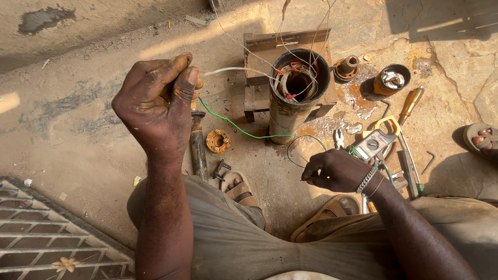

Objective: The person sits on the floor and handles multiple wires from a metal container, stripping and twisting them. They then use a clamp multimeter to test the wires, adjusting the device and checking connections throughout the clip.

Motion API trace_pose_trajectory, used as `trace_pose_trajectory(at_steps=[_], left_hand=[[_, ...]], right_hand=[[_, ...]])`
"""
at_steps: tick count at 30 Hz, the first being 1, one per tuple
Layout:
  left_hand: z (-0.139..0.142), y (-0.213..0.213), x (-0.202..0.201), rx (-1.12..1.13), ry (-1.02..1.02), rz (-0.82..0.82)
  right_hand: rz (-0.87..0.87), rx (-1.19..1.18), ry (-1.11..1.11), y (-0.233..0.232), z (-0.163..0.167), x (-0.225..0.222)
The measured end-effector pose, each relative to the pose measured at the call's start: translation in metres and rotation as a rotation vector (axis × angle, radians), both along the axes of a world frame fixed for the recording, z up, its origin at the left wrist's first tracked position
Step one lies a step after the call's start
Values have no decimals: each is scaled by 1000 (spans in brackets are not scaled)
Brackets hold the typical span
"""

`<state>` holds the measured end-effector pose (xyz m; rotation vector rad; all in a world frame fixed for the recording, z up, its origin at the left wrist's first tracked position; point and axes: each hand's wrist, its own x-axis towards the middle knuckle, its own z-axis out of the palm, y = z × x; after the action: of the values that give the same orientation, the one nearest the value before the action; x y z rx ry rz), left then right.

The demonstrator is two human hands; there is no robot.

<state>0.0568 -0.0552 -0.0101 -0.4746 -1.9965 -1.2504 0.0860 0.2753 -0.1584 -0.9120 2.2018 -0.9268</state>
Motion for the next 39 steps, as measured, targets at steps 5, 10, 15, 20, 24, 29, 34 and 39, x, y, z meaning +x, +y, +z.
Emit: trace_pose_trajectory(at_steps=[5, 10, 15, 20, 24, 29, 34, 39], left_hand=[[4, 1, 4, -42, -10, 31], [8, 1, 8, -43, 8, 16], [10, 1, 13, -75, 0, 31], [11, 1, 15, -83, -19, 58], [10, 1, 17, -91, -4, 48], [8, 3, 18, -82, 10, 23], [5, 6, 13, -32, 19, -18], [1, 7, 12, 37, 32, -69]], right_hand=[[0, -16, 22, 0, -2, 0], [3, -1, 23, 0, -2, 0], [10, -12, 14, -2, -3, 1], [20, -19, 33, -2, -3, 1], [19, 5, 12, -3, -4, 2], [22, 30, -3, -5, -7, 3], [24, -5, 23, -7, -5, 2], [-208, -260, -90, 11, 4, -2]])
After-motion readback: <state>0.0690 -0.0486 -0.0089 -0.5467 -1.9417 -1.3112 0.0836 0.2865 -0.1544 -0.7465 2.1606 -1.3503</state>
